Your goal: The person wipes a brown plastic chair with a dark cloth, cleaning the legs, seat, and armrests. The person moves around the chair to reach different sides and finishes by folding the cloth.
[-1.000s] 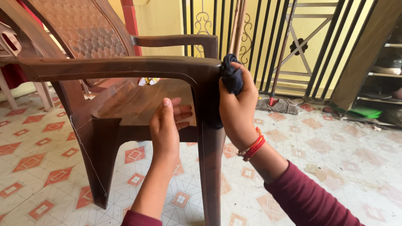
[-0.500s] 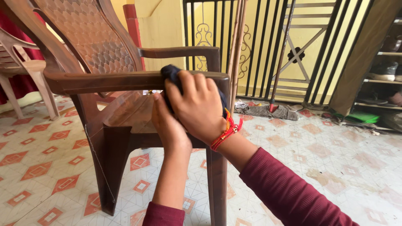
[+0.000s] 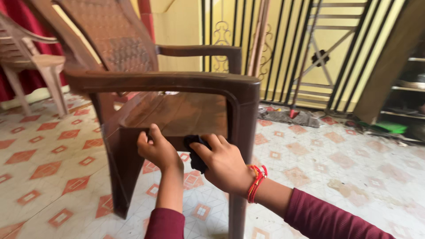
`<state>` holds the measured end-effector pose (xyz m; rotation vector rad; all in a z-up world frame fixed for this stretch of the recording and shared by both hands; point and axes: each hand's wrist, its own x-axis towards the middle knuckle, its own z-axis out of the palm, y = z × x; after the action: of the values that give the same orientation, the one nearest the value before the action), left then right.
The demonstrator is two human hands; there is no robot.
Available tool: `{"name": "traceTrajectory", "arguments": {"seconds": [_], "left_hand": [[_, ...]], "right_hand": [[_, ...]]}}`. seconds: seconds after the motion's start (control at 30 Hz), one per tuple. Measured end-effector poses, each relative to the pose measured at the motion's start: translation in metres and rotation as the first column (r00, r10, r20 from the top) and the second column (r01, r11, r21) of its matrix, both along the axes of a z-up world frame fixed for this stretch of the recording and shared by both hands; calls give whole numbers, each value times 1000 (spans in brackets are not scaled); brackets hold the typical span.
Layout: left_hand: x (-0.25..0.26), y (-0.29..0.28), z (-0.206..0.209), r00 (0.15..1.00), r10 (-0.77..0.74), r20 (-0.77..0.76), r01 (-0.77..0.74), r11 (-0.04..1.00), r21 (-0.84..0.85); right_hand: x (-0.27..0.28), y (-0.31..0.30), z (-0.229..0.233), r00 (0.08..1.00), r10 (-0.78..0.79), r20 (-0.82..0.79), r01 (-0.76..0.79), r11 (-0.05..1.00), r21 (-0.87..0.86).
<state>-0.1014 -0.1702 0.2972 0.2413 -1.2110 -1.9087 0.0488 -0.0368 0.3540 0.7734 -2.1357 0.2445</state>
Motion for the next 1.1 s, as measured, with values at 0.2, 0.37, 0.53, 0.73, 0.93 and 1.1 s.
{"name": "traceTrajectory", "arguments": {"seconds": [0.2, 0.37, 0.53, 0.73, 0.93, 1.1], "left_hand": [[-53, -16, -49, 881, -375, 290, 228, 872, 434], [-58, 6, -34, 884, -459, 87, 305, 708, 637], [-73, 15, -38, 926, -373, 65, 252, 734, 631], [-67, 13, -38, 919, -392, 40, 269, 697, 665], [-53, 11, -36, 898, -436, 54, 298, 695, 654], [-43, 10, -29, 890, -455, 33, 317, 669, 672]], "right_hand": [[-55, -21, -82, 905, 111, 410, 150, 820, -552], [-74, -26, -114, 611, 456, 647, 550, 344, -761], [-71, -19, -115, 750, 358, 556, 258, 615, -745], [-44, 7, -122, 927, 214, 309, -236, 971, 34], [-43, 17, -135, 974, 224, 30, -213, 868, 449], [-42, 16, -137, 972, 231, -33, -189, 861, 473]]}}
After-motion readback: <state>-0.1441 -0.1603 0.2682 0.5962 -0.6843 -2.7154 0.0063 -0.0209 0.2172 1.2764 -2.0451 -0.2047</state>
